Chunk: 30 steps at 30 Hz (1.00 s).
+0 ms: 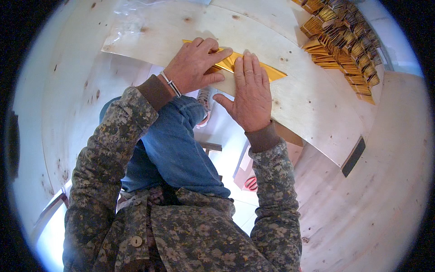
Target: The person folds a sheet of gold-colored paper on a wooden table, making multiple creases and shaping it into a triangular form. The person repeatedly aligns edges and presses folds to create a structured origami-like object.
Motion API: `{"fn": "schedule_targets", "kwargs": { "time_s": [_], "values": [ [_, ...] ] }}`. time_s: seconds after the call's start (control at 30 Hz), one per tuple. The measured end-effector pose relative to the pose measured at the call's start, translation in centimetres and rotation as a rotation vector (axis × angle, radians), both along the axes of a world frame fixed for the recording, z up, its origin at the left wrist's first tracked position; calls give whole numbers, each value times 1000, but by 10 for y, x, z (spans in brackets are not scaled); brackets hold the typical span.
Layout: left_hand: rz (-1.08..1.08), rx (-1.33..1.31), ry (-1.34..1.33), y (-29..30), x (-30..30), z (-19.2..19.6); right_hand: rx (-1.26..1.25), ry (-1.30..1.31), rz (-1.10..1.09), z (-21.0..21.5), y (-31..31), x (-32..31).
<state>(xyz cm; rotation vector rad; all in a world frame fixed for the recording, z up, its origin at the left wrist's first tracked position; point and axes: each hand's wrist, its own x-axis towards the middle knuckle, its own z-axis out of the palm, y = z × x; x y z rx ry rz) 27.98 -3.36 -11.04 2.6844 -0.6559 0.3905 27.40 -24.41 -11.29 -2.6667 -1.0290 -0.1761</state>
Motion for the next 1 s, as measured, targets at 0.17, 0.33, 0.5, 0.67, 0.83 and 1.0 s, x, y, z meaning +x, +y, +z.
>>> {"fn": "schedule_targets", "kwargs": {
  "time_s": [0.17,0.33,0.5,0.67,0.83,1.0],
  "values": [
    [30,-43,67,1,1,3,-19,31,-3,3,0,-2],
    [0,142,-126,-28,-26,5,-6,20,26,-3,-2,1],
    [84,-228,35,-69,-64,-1,11,-64,44,-17,-7,5],
    [157,-202,23,-86,-65,-8,-2,-82,47,-25,-10,7],
    [222,-224,1,-96,-61,-12,99,-107,83,-24,-10,6],
    [305,-185,88,-92,-62,-12,-40,-77,30,-20,-7,5]
  ]
}}
